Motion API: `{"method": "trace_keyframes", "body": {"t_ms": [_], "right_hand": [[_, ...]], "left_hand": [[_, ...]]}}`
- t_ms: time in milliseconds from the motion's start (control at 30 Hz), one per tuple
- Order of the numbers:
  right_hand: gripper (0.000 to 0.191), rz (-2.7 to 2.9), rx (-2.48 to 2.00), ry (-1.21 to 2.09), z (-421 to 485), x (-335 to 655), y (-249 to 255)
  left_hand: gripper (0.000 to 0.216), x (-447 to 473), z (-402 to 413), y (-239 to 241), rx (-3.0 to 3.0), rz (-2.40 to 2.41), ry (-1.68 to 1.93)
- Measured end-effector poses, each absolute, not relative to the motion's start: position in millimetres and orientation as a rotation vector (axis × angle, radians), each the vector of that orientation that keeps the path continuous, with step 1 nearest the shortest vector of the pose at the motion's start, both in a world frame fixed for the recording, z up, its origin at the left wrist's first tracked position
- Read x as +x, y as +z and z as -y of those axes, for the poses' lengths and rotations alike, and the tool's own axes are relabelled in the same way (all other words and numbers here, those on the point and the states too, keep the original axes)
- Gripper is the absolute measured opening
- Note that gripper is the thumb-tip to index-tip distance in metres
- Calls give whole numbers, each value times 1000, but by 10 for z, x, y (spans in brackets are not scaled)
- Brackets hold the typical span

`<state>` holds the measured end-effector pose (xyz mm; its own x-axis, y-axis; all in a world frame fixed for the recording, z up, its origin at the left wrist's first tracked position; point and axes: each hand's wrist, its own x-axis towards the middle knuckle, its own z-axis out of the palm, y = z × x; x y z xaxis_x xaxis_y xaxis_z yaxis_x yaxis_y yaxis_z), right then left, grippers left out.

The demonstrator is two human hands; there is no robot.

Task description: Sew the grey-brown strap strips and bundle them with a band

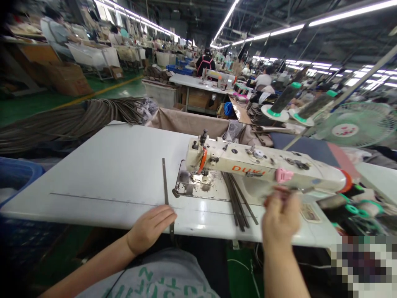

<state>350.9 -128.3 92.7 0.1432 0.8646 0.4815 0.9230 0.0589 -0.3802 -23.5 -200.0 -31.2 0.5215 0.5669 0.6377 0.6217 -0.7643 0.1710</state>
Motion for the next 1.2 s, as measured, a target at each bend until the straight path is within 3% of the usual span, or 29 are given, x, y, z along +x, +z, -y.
{"method": "trace_keyframes", "body": {"t_ms": [67,133,200,733,967,1200], "right_hand": [[39,1810,-1907,83,1506,2882,616],[31,2021,-2051,441,1593,2445,440],[24,2101,-2054,547,1581,2201,377],[39,2288,-2262,315,1214,1497,434],[42,2289,-2235,312,1119,1346,409],[35,2448,-1916,389,1099,1564,423]], "left_hand": [[30,-244,1994,-280,-2672,1054,-1138],[30,-248,1987,-255,-2650,1093,-1241],[29,-256,1983,-239,-2614,1162,-1375],[27,-688,1975,-74,-2087,2080,-2096],[30,-657,1954,-117,-2037,2151,-2363],[33,-684,1961,-100,-2054,2232,-2436]]}}
